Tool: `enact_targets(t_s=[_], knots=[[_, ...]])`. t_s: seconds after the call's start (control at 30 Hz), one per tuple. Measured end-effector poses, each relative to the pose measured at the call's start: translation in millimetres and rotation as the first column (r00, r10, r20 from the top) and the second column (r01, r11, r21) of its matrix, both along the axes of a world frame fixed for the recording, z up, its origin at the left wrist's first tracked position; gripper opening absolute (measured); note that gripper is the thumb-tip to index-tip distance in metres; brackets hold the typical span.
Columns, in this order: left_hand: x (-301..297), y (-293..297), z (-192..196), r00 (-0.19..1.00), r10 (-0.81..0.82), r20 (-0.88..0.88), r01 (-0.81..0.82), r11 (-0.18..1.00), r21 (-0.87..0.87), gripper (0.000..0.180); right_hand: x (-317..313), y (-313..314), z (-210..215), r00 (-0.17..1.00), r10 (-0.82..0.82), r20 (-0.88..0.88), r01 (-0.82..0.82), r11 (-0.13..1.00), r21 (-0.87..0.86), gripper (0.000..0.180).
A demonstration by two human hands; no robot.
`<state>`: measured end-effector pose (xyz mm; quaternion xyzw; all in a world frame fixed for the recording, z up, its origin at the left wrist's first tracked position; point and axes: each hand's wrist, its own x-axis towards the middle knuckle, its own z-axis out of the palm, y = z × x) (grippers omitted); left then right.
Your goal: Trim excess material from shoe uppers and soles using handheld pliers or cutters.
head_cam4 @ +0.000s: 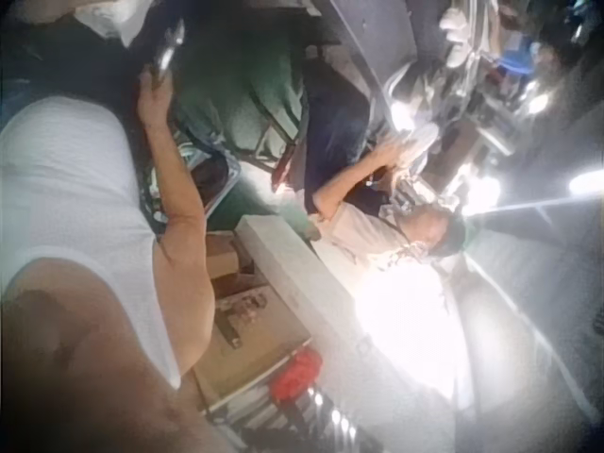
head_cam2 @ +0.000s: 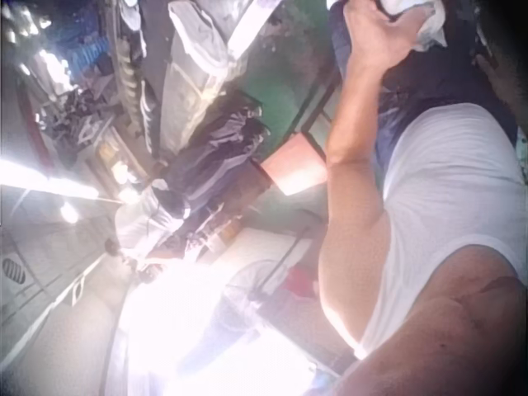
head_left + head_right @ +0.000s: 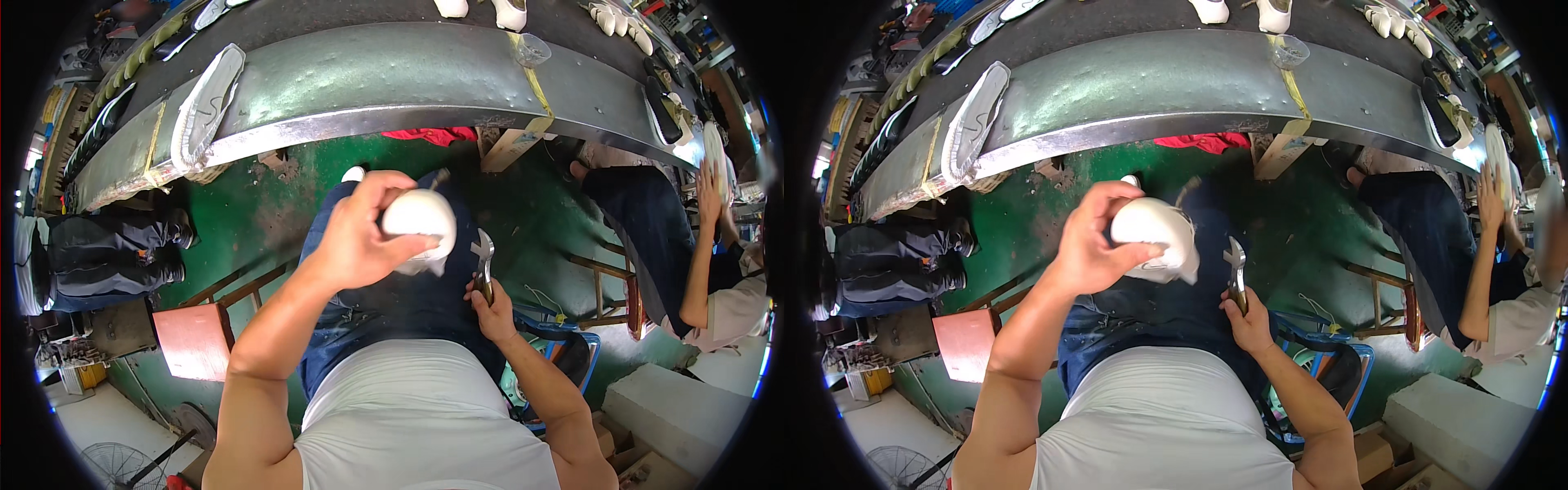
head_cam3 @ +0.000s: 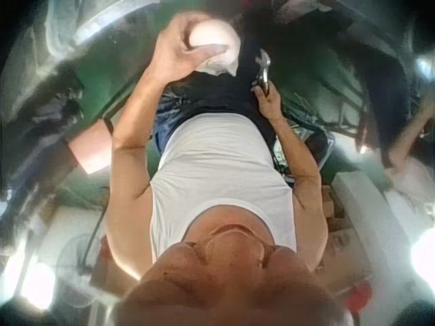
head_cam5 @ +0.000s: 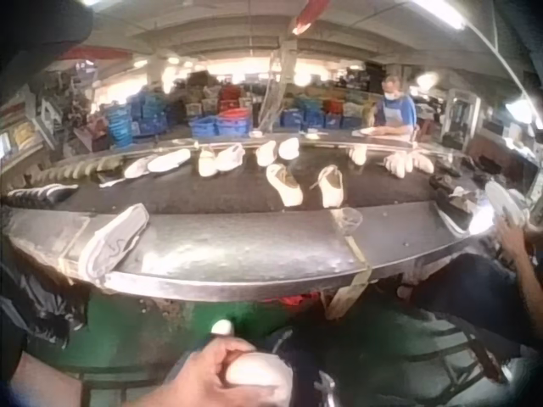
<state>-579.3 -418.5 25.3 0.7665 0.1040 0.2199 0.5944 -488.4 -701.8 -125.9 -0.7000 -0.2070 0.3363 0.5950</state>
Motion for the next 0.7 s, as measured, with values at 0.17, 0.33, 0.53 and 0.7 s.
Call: enact_targets(t_s=[0.17,0.33,0.53,0.7], knots=[[54,7,-66,0.849,0.004,-0.529,0.011,1.0,0.025,0.044,12,2,6,0.992,0.11,0.069,-0.098,0.983,-0.154,0.022],[-21,-24,-134,0.81,-0.058,-0.584,0.101,0.994,0.042,0.078,35,10,58,0.911,0.402,0.096,-0.356,0.882,-0.308,0.033],[-46,-56,-106,0.891,0.253,-0.377,-0.143,0.945,0.294,0.013,39,25,78,0.719,0.657,0.226,-0.546,0.736,-0.402,0.044],[-40,-65,-101,0.936,0.208,-0.283,-0.045,0.869,0.492,0.012,66,64,126,0.554,0.831,-0.058,-0.679,0.411,-0.608,0.038]])
